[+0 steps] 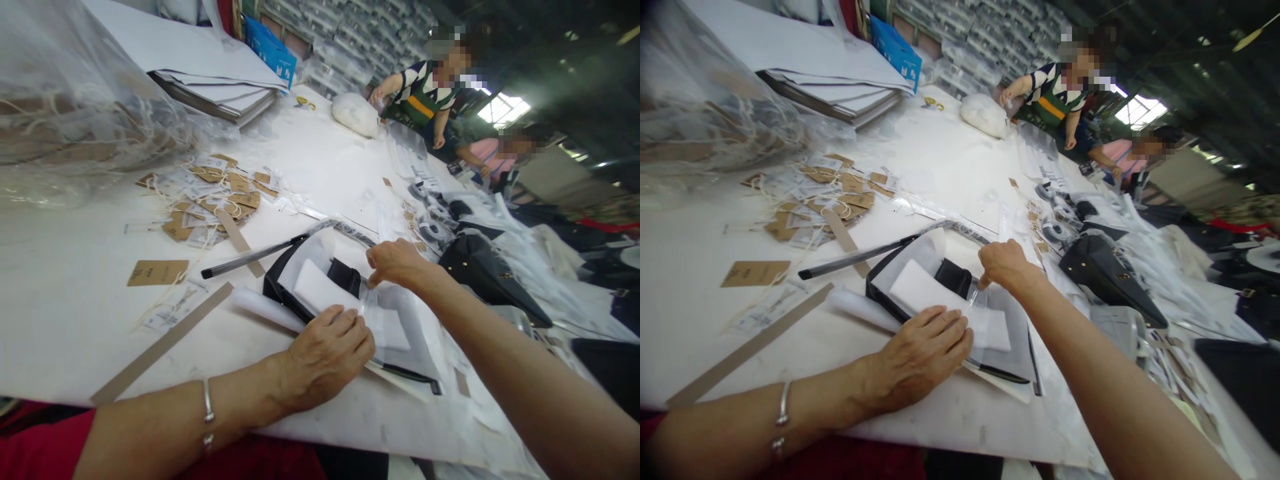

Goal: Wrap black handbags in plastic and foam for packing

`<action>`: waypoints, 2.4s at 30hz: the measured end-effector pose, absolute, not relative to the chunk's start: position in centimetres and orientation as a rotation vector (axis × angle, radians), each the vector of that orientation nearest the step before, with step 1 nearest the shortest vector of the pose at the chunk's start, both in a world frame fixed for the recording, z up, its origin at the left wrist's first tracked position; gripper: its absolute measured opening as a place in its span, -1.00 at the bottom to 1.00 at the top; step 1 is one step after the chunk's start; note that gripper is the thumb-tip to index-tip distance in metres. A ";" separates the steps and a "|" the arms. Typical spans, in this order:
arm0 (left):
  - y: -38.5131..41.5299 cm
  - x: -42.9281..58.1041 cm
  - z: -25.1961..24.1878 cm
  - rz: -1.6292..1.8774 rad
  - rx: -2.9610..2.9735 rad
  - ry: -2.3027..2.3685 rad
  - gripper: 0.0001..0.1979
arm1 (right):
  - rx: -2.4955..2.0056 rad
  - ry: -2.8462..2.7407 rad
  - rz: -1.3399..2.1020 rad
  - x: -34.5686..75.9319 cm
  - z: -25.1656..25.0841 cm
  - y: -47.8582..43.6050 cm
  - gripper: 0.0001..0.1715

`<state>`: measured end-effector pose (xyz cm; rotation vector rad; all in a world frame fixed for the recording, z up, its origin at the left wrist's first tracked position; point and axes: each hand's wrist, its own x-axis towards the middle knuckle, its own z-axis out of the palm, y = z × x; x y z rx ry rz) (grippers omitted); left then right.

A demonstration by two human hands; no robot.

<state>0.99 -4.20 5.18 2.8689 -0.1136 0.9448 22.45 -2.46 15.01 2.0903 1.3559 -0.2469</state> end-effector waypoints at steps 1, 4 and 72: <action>-4.2 0.9 5.2 0.947 2.868 -0.113 -0.82 | 2.150 1.330 -0.214 23.1 15.3 -2.8 -0.67; -4.2 0.8 5.1 0.962 2.861 -0.098 -0.82 | 2.302 1.288 -0.225 24.3 15.7 -4.7 -0.68; 2.0 -0.5 6.8 0.913 2.433 0.243 -0.73 | 2.776 2.326 0.228 12.0 8.4 -11.1 -0.48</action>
